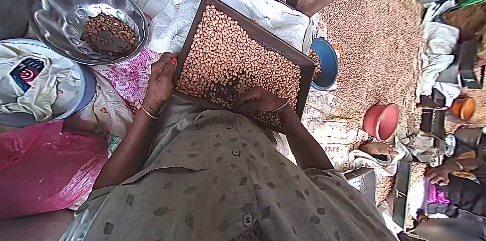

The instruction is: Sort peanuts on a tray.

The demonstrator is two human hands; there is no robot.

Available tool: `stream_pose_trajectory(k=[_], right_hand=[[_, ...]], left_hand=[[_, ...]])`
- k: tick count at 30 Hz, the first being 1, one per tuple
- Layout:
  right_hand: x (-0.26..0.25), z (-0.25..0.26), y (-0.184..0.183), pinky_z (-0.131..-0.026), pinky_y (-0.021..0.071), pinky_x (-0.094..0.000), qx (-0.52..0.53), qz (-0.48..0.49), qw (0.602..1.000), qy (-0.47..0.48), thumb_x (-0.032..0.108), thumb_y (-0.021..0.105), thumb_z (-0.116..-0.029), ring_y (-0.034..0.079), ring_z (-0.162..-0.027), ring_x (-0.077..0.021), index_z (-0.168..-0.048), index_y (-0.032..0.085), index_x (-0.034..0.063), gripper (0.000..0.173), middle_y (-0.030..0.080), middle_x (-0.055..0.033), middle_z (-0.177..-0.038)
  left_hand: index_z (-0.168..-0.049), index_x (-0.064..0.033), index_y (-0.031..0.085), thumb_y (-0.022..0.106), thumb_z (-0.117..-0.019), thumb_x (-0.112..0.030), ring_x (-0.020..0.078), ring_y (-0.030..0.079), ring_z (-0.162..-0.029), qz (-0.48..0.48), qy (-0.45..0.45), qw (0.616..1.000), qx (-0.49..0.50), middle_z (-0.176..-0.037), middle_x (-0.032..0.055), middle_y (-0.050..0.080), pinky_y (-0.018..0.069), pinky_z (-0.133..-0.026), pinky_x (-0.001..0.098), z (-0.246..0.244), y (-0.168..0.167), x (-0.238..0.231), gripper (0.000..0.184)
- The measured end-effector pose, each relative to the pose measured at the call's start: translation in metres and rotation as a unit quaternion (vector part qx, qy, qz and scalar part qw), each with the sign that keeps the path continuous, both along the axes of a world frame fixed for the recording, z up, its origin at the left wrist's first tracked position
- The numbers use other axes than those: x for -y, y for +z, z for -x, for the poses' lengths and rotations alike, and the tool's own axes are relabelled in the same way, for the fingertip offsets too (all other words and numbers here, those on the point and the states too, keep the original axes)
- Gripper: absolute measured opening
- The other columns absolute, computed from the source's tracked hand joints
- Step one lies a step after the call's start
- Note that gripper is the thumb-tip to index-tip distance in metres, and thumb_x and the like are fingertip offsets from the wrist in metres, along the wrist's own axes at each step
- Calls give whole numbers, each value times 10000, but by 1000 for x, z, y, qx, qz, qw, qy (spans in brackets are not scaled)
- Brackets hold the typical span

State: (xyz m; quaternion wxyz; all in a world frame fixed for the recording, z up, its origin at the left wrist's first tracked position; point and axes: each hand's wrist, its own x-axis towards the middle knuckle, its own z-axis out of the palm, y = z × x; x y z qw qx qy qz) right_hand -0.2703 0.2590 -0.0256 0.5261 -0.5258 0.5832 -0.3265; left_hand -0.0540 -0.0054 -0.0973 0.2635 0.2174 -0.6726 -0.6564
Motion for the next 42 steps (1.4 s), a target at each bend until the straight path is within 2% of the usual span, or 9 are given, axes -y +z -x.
stream_pose_trajectory(k=[4,8,13,17,21,26,31,36,42], right_hand=[[-16,31,2,-640,601,-234,0,-27,986,-164,109,635,-978,693,-665,-43,-928,731,24,136,739,24,-767],[40,4,6,-741,622,-292,-60,63,964,-249,38,578,-1002,723,-782,-119,-1055,679,-44,141,739,-81,-901],[117,-23,-18,-867,584,-396,-329,163,908,-201,46,640,-951,705,-968,-266,-1118,726,-19,199,713,-187,-1098],[132,-33,-36,-690,596,-476,-463,178,846,-197,92,645,-959,718,-865,-330,-1012,732,13,129,697,-191,-1054],[126,-28,-35,-726,584,-471,-416,154,867,-228,80,638,-949,711,-829,-318,-1005,717,-16,136,710,-196,-1020],[122,-22,-32,-600,552,-247,-160,178,915,-326,14,635,-919,622,-622,-94,-957,667,-43,75,671,-86,-794],[125,-56,22,-728,634,-318,29,231,941,-247,-21,590,-965,710,-792,-141,-1140,615,-93,191,702,-114,-988],[130,-53,-5,-750,592,-295,-156,197,943,-219,14,611,-974,686,-809,-152,-1066,677,-64,137,700,-158,-986],[127,-56,-29,-816,596,-464,-407,122,895,-135,30,660,-931,700,-946,-337,-1091,735,-20,184,666,-211,-1134]], left_hand=[[-1227,-30,631,322,-1104,-202,-30,622,-907,2,-5,1000,4,-1019,-21,663,527,-853,196,0,-1,1,374],[-1212,-15,636,334,-1103,-198,-19,610,-921,36,-3,999,12,-1046,13,648,510,-857,188,0,5,0,370],[-1235,17,651,357,-1089,-181,99,608,-1073,124,17,992,18,-1170,129,634,484,-968,258,-1,6,2,383],[-1256,10,647,374,-1086,-178,149,614,-1111,164,42,985,33,-1201,154,643,481,-998,304,-2,6,2,372],[-1287,43,601,409,-1060,-118,267,641,-1078,250,82,963,63,-1250,231,629,521,-946,379,-3,14,-2,338],[-1268,78,605,456,-1028,-80,325,652,-964,325,142,934,50,-1161,265,637,540,-873,406,-4,30,-10,324],[-1309,-43,581,279,-1125,-268,37,613,-689,-5,46,998,32,-997,8,680,521,-620,207,-11,61,-21,419],[-1113,-83,653,211,-1121,-230,9,530,-574,-398,-51,915,-49,-851,-31,647,435,-503,131,-19,71,-10,465],[-1043,-108,647,295,-1072,-79,-2,545,-594,-417,35,902,-101,-826,-45,639,446,-525,124,-33,58,4,355]])
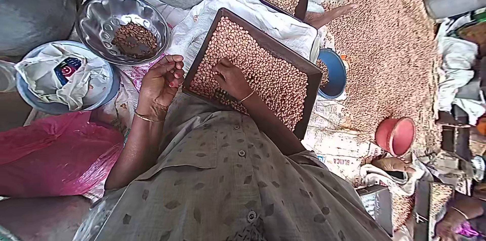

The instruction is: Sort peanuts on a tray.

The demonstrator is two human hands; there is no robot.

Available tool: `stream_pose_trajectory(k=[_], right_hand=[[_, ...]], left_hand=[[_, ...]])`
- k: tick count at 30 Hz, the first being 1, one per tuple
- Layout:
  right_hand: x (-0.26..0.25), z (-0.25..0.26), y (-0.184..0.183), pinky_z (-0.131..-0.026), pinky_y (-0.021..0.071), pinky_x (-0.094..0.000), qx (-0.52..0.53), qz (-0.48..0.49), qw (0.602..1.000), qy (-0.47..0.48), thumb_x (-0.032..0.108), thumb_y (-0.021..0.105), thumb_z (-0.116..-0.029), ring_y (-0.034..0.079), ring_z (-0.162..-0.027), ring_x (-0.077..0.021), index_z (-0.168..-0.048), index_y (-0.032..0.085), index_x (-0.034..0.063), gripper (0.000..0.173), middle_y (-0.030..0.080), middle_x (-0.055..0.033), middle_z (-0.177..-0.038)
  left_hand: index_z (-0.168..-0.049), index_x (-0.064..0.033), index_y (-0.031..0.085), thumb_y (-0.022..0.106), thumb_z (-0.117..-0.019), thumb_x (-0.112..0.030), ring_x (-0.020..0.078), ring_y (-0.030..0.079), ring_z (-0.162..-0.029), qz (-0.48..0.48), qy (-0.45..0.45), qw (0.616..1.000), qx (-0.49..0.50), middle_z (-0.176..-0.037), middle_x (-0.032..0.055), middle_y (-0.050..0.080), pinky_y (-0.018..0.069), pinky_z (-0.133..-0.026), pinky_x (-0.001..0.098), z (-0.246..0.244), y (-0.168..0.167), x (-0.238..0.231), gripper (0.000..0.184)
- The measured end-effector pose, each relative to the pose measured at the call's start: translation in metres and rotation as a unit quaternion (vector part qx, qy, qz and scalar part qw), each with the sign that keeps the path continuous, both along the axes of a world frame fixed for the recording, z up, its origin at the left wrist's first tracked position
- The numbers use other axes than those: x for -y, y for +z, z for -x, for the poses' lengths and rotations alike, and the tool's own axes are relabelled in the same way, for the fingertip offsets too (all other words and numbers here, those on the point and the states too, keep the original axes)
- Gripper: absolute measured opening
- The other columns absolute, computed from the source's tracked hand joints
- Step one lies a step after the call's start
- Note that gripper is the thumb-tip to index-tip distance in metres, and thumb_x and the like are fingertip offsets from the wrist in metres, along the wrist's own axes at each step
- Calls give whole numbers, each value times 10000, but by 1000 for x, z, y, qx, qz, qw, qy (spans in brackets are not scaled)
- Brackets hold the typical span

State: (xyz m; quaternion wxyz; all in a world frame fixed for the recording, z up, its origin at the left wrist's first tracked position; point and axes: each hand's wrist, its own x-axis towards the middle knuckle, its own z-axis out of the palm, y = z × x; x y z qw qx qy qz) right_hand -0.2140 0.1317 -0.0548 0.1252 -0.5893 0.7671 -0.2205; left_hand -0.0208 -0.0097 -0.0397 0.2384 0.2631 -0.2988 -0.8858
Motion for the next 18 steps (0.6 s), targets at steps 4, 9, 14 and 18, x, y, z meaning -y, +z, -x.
stream_pose_trajectory(k=[4,9,14,18], right_hand=[[2,-7,3,-792,602,-474,-49,-14,999,-9,46,646,-948,709,-959,-355,-1055,722,-38,156,671,-225,-1141],[2,-15,6,-667,576,-480,-141,-54,988,-45,83,619,-931,713,-890,-343,-1000,711,-20,155,685,-195,-1058],[1,-4,10,-678,546,-538,-84,-80,991,-65,112,614,-921,718,-841,-367,-984,700,7,149,720,-187,-945],[-2,-5,12,-724,559,-566,-78,-99,991,-37,115,628,-948,720,-880,-389,-1084,724,15,195,726,-198,-1011]], left_hand=[[-1038,-109,646,291,-1072,-79,9,552,-598,15,31,999,13,-830,-39,642,451,-526,132,1,-2,2,359],[-1037,-101,661,316,-1072,-81,21,582,-625,62,19,998,18,-833,-33,656,481,-552,143,4,1,-3,347],[-1064,-90,653,311,-1098,-112,20,603,-646,106,11,994,18,-860,-30,676,504,-571,150,6,8,-9,344],[-1061,-96,660,302,-1106,-126,18,609,-665,120,19,992,26,-855,-41,677,514,-593,154,3,7,-6,362]])
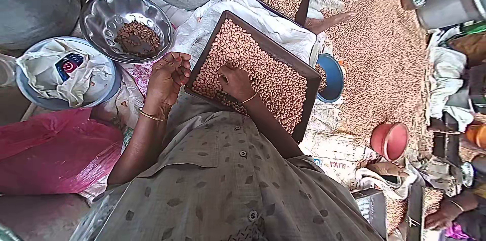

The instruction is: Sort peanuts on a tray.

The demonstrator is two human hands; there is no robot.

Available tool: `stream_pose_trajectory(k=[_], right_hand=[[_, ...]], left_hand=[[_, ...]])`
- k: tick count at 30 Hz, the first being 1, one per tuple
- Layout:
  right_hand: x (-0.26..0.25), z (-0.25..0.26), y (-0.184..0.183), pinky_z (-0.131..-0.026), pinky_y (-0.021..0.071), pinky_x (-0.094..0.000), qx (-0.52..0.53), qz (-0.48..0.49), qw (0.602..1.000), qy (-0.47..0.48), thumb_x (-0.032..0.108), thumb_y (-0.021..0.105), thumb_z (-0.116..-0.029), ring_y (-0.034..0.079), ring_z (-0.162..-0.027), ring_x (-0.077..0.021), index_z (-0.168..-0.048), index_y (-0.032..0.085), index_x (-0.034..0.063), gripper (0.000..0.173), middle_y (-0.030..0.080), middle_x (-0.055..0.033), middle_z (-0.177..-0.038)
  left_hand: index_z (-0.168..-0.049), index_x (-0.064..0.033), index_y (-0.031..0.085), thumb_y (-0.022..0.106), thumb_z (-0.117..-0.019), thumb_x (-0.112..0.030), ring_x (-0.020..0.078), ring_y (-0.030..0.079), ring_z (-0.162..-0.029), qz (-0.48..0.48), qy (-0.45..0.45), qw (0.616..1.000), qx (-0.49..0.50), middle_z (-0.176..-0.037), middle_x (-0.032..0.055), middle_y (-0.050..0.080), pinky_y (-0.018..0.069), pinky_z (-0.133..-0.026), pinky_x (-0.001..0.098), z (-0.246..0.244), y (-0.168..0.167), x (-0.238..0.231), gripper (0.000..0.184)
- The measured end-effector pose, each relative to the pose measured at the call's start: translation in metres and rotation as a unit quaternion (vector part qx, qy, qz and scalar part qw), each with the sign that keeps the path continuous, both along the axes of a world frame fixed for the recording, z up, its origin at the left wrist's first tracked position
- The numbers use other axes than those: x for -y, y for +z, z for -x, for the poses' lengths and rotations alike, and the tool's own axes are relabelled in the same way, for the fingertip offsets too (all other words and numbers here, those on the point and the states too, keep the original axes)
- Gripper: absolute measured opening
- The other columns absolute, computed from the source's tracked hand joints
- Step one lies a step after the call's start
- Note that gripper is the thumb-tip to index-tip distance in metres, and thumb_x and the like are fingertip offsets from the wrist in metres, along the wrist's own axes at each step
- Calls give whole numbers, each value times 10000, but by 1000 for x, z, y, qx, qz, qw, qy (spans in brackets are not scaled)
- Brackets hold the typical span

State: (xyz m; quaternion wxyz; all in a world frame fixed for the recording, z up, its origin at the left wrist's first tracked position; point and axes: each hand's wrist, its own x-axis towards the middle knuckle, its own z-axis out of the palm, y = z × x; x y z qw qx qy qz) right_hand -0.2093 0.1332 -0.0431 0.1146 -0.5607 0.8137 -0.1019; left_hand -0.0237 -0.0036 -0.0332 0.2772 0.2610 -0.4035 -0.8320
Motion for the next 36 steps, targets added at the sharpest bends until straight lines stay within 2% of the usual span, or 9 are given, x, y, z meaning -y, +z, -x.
stream_pose_trajectory(k=[6,8,10,12,20,25,29,34,36], right_hand=[[-1,5,-4,-759,561,-569,43,25,999,-20,114,633,-948,724,-878,-368,-1054,739,26,174,739,-181,-992],[-4,10,0,-695,564,-468,123,99,986,-47,99,641,-938,694,-746,-268,-1051,740,21,169,734,-140,-907],[-2,7,16,-594,569,-280,287,205,935,-36,23,643,-949,642,-617,-110,-1075,714,-32,155,717,-94,-833],[3,-5,36,-734,629,-287,415,252,874,9,-33,628,-962,714,-779,-122,-1183,665,-99,234,731,-140,-994],[31,2,-17,-894,584,-453,69,188,978,62,13,625,-958,709,-990,-347,-1060,740,-26,158,710,-219,-1060],[23,14,-16,-765,590,-341,201,254,946,-31,-25,628,-939,697,-801,-208,-1056,714,-63,149,724,-179,-976],[-8,59,25,-724,641,-350,353,444,807,-165,4,584,-989,721,-757,-161,-1088,653,-54,133,722,-90,-913],[-67,127,96,-845,587,-289,407,685,482,-365,271,334,-1137,693,-878,-145,-1280,456,34,303,643,-82,-1024],[-80,135,95,-822,596,-291,418,693,435,-394,244,355,-1127,697,-831,-152,-1165,477,60,225,637,-71,-931]], left_hand=[[-1062,-98,662,308,-1104,-135,19,615,-664,3,7,1000,5,-851,-43,684,516,-598,155,-4,-4,3,359],[-1117,-65,663,290,-1116,-173,45,642,-685,13,-21,1000,17,-908,-10,706,542,-612,179,-4,-4,2,388],[-1224,-44,624,242,-1127,-237,75,680,-734,29,-64,997,44,-1009,25,723,571,-650,211,-3,-1,1,439],[-1294,-42,583,200,-1131,-289,80,689,-755,31,-105,992,58,-1073,36,722,570,-649,213,-1,3,-2,484],[-1081,-78,647,292,-1078,-68,-16,497,-543,-107,-47,993,-23,-813,-36,626,397,-470,107,-2,1,5,356],[-1042,-97,638,300,-1015,-7,-4,513,-539,-87,14,996,-31,-815,-34,628,407,-460,114,3,-9,7,352],[-1053,-101,637,273,-1095,-110,0,516,-537,-80,17,996,-27,-810,-35,638,402,-449,118,10,-10,4,366],[-1059,-112,640,280,-1104,-120,-4,487,-507,-59,15,998,-10,-788,-52,622,382,-425,119,15,-15,0,362],[-1056,-114,643,290,-1101,-113,-11,481,-503,-48,18,999,-3,-782,-64,627,368,-421,114,17,-16,-1,355]])
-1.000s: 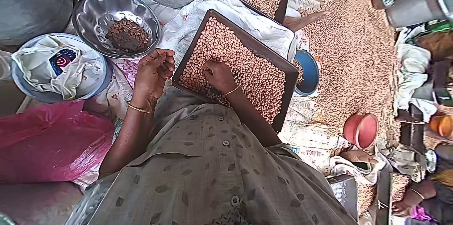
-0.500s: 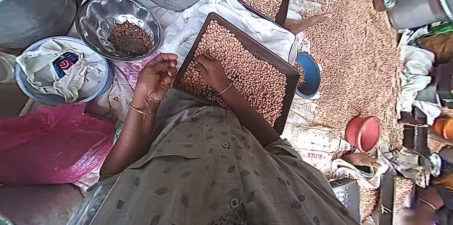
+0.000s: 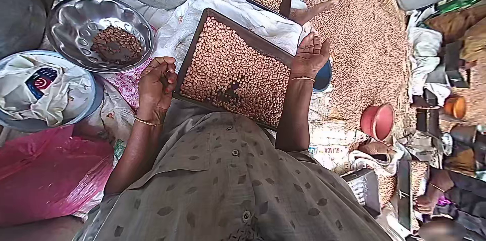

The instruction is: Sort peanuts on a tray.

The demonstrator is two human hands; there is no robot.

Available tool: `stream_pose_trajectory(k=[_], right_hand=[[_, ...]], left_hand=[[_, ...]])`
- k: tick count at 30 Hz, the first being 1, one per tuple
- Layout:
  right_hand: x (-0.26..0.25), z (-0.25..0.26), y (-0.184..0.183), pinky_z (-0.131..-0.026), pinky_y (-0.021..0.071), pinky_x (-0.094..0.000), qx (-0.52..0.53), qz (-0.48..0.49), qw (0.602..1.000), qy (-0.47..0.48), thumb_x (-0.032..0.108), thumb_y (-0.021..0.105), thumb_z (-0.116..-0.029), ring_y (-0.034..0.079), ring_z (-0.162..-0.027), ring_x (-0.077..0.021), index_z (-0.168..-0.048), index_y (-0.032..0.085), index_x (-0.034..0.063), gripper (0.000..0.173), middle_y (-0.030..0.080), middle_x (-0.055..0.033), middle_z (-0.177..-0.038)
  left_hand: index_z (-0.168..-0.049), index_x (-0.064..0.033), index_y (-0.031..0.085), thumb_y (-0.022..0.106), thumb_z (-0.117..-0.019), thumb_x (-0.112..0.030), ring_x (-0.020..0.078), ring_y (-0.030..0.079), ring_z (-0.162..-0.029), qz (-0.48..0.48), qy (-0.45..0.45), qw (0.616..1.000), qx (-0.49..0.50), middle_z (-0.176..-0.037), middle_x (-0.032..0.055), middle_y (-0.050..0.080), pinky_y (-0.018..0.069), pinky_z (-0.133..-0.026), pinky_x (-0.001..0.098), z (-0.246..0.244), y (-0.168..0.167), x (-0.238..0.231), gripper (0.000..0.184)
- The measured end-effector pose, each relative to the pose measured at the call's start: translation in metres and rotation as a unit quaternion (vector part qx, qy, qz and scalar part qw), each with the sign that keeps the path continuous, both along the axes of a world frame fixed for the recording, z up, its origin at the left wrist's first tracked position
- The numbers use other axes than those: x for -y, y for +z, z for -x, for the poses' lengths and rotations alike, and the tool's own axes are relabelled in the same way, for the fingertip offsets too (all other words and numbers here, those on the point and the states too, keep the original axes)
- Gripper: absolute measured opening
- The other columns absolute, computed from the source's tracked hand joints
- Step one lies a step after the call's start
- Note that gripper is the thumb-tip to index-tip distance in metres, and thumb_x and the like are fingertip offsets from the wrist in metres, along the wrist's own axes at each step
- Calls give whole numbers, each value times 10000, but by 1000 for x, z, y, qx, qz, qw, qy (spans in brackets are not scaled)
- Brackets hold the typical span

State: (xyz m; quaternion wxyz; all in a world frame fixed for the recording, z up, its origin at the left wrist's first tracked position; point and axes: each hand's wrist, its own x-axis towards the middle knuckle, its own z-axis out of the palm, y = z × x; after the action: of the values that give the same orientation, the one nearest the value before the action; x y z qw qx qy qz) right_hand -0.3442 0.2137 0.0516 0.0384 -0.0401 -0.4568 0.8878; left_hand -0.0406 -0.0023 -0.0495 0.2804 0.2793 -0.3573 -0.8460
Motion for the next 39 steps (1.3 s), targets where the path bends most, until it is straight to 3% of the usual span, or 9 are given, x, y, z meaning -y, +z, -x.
stream_pose_trajectory(k=[3,6,12,16,21,26,29,33,39], right_hand=[[-1,-29,-22,-674,601,-264,-47,-179,966,178,124,387,-1099,694,-708,-114,-951,575,77,244,704,-36,-822],[8,-61,-54,-714,633,-316,-171,-392,813,394,14,551,-1006,717,-755,-135,-1045,663,-16,122,726,-73,-932],[25,-88,-106,-904,567,-475,-389,-649,538,372,38,662,-940,692,-991,-360,-1030,726,-37,133,694,-224,-1045],[25,-88,-105,-912,565,-487,-386,-659,534,362,43,618,-966,697,-1022,-364,-1025,720,-36,142,705,-220,-1061],[33,-106,-75,-761,608,-269,-383,-466,713,358,1,654,-949,711,-812,-135,-1066,712,-63,145,731,-149,-978],[76,-142,-55,-760,616,-295,-439,-321,751,373,-46,624,-947,713,-815,-157,-1095,689,-130,183,728,-186,-971],[93,-142,-75,-938,568,-374,-467,-369,654,467,29,701,-920,706,-1005,-219,-1041,738,-48,148,740,-157,-1032],[90,-149,-106,-1186,202,-672,-564,-502,410,512,90,670,-885,416,-1443,-378,-1141,784,198,300,667,-79,-1315],[24,-71,-93,-1049,462,-591,-430,-659,470,401,26,732,-841,594,-1241,-413,-1039,772,44,202,683,-200,-1248]], left_hand=[[-1049,-120,650,289,-1100,-115,-20,476,-505,16,2,1000,7,-783,-74,627,365,-421,110,1,-1,-2,364],[-1053,-126,650,292,-1101,-117,-23,473,-506,27,-5,999,16,-784,-79,622,364,-423,105,0,-1,-1,361],[-1060,-138,655,293,-1103,-137,-20,483,-509,50,-10,998,28,-799,-85,633,380,-430,109,-1,-1,-1,364],[-1063,-126,655,293,-1107,-149,-1,531,-546,63,-19,998,21,-816,-67,647,428,-461,125,0,5,-3,365],[-1250,-71,615,195,-1128,-304,60,686,-757,99,-152,982,48,-1012,-3,723,569,-644,196,4,23,-11,495],[-1159,-83,651,137,-1132,-359,28,602,-651,-36,-199,979,-20,-924,7,690,478,-540,134,8,31,-11,584],[-1046,-114,633,205,-1127,-252,-18,474,-525,-107,-130,982,-87,-789,-52,595,381,-451,95,-3,26,-1,457],[-1011,-139,589,244,-1121,-219,-19,462,-512,-146,-52,981,-112,-781,-54,568,354,-421,93,-23,21,17,371],[-983,-141,584,211,-1129,-247,-16,473,-516,-151,16,979,-139,-757,-62,564,367,-433,94,-52,8,38,414]])
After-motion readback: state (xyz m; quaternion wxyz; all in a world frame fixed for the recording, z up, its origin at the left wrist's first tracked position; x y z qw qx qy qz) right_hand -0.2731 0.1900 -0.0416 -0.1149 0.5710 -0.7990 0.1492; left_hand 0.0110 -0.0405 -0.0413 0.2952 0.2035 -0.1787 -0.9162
